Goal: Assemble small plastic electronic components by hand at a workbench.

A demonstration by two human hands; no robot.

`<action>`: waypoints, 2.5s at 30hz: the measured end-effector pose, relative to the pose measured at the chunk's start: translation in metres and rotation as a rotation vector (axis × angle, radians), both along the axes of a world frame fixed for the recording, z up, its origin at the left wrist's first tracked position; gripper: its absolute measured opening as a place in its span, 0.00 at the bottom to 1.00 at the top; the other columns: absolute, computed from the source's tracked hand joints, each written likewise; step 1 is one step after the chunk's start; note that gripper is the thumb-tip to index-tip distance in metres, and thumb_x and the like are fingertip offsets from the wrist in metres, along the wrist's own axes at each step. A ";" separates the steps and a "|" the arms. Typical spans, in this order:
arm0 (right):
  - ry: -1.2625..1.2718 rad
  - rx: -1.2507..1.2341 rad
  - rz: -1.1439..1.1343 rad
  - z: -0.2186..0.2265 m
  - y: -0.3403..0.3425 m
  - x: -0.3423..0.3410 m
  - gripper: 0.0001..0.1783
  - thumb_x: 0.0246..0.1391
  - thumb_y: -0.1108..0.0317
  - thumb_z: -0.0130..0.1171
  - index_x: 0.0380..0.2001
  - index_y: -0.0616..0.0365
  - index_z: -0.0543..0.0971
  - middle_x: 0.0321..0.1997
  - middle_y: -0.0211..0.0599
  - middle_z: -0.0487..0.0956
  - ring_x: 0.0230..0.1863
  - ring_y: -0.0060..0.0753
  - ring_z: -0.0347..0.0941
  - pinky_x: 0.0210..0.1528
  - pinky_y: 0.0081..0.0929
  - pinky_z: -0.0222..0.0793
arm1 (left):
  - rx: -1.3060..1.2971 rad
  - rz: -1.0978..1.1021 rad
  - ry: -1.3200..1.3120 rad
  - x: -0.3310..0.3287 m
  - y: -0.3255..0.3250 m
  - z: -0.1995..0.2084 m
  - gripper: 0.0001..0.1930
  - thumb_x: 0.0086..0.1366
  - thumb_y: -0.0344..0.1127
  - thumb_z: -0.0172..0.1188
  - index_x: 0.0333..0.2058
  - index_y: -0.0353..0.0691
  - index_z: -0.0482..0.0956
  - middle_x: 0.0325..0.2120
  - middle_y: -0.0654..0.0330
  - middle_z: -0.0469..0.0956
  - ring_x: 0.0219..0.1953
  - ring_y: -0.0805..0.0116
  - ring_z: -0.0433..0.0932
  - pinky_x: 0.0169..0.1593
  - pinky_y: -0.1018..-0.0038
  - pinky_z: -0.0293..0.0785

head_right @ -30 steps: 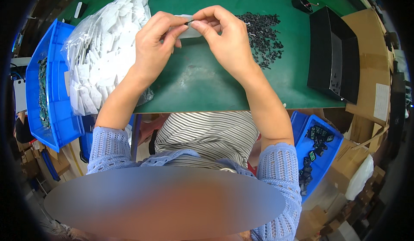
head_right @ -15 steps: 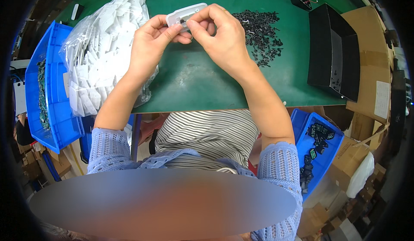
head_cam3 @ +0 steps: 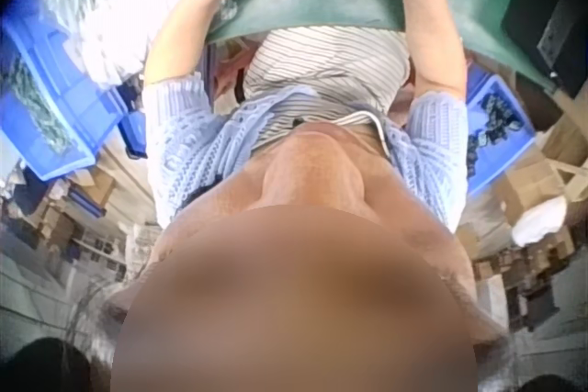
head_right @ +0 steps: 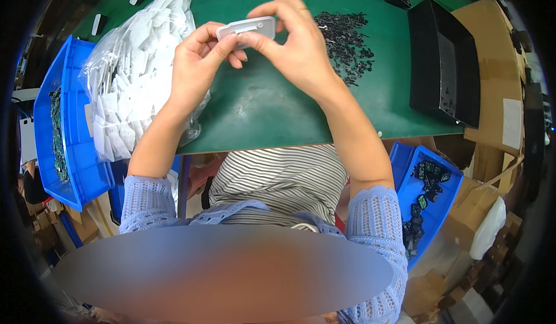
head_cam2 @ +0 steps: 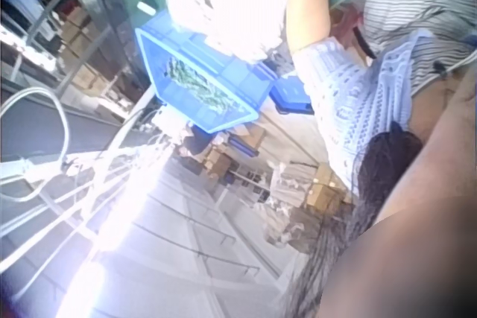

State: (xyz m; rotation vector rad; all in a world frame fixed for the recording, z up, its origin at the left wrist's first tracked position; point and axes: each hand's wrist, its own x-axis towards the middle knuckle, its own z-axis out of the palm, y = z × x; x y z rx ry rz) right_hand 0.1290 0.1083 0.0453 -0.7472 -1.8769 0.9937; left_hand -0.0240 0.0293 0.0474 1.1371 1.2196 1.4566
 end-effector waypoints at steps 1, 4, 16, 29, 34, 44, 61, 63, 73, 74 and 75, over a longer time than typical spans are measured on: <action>-0.016 -0.013 0.094 -0.002 0.000 -0.002 0.18 0.41 0.63 0.67 0.34 0.59 0.74 0.33 0.30 0.71 0.34 0.23 0.66 0.36 0.21 0.63 | -0.009 -0.009 0.010 -0.002 -0.001 0.000 0.06 0.61 0.30 0.55 0.32 0.33 0.72 0.22 0.60 0.76 0.24 0.77 0.75 0.31 0.82 0.72; -0.038 -0.210 0.188 0.002 -0.001 -0.004 0.14 0.42 0.66 0.66 0.31 0.59 0.73 0.30 0.30 0.72 0.33 0.23 0.67 0.36 0.21 0.64 | -0.044 -0.048 0.008 -0.009 -0.006 0.000 0.06 0.61 0.30 0.55 0.32 0.32 0.72 0.22 0.59 0.77 0.24 0.77 0.75 0.32 0.82 0.72; 0.195 -0.071 0.051 -0.012 -0.004 -0.001 0.21 0.41 0.58 0.66 0.34 0.59 0.73 0.31 0.34 0.74 0.33 0.29 0.70 0.35 0.27 0.67 | -0.086 0.065 0.234 -0.032 0.012 -0.015 0.15 0.64 0.32 0.52 0.46 0.31 0.66 0.29 0.56 0.77 0.27 0.73 0.76 0.33 0.81 0.71; -0.597 -0.316 -1.497 -0.177 -0.174 0.399 0.15 0.49 0.63 0.59 0.41 0.54 0.76 0.36 0.41 0.76 0.39 0.37 0.74 0.40 0.31 0.69 | -0.203 -0.059 0.790 -0.038 0.015 -0.018 0.12 0.65 0.37 0.51 0.40 0.34 0.74 0.24 0.66 0.71 0.20 0.82 0.62 0.23 0.86 0.57; -0.761 -0.956 -0.723 -0.198 -0.213 0.432 0.30 0.39 0.62 0.66 0.49 0.51 0.71 0.46 0.45 0.75 0.48 0.47 0.71 0.47 0.40 0.68 | -0.173 -0.065 1.190 -0.052 -0.002 -0.012 0.20 0.65 0.45 0.52 0.46 0.34 0.70 0.30 0.60 0.70 0.27 0.72 0.66 0.30 0.77 0.65; -0.208 -0.840 -1.195 -0.223 -0.246 0.448 0.28 0.46 0.55 0.62 0.47 0.59 0.71 0.40 0.43 0.76 0.41 0.38 0.74 0.43 0.32 0.70 | 0.260 0.063 1.640 -0.029 0.000 -0.035 0.25 0.60 0.49 0.57 0.46 0.33 0.71 0.28 0.53 0.70 0.30 0.58 0.66 0.36 0.64 0.65; 0.185 0.040 -0.550 -0.053 -0.106 0.196 0.25 0.39 0.58 0.70 0.36 0.56 0.68 0.41 0.30 0.70 0.42 0.25 0.69 0.42 0.25 0.67 | 0.251 0.049 1.385 0.012 -0.028 -0.036 0.19 0.55 0.27 0.58 0.48 0.39 0.72 0.45 0.52 0.72 0.47 0.55 0.68 0.53 0.66 0.62; 0.296 -0.040 -0.448 -0.048 -0.096 0.164 0.25 0.38 0.58 0.70 0.36 0.56 0.69 0.39 0.30 0.72 0.40 0.28 0.70 0.41 0.27 0.67 | 0.265 0.048 1.297 0.016 -0.030 -0.035 0.21 0.53 0.25 0.59 0.47 0.40 0.72 0.43 0.53 0.72 0.47 0.55 0.68 0.52 0.66 0.62; -0.458 0.108 -0.365 -0.012 -0.100 0.156 0.22 0.42 0.75 0.60 0.46 0.55 0.75 0.44 0.40 0.74 0.44 0.42 0.70 0.46 0.30 0.67 | 0.341 -0.126 1.006 0.038 -0.052 -0.028 0.23 0.47 0.20 0.61 0.45 0.40 0.74 0.42 0.56 0.74 0.47 0.58 0.70 0.50 0.70 0.67; -0.406 0.138 -0.351 -0.009 -0.099 0.149 0.23 0.41 0.76 0.61 0.45 0.56 0.75 0.44 0.41 0.74 0.44 0.42 0.71 0.46 0.30 0.67 | 0.332 -0.120 0.968 0.040 -0.053 -0.031 0.22 0.48 0.20 0.60 0.45 0.39 0.74 0.43 0.57 0.74 0.48 0.59 0.70 0.51 0.70 0.66; -0.351 0.165 -0.336 -0.008 -0.098 0.140 0.23 0.40 0.76 0.62 0.45 0.56 0.75 0.44 0.41 0.74 0.44 0.41 0.71 0.46 0.29 0.68 | 0.324 -0.113 0.932 0.040 -0.053 -0.032 0.22 0.49 0.20 0.59 0.45 0.39 0.74 0.45 0.57 0.74 0.49 0.59 0.70 0.52 0.70 0.66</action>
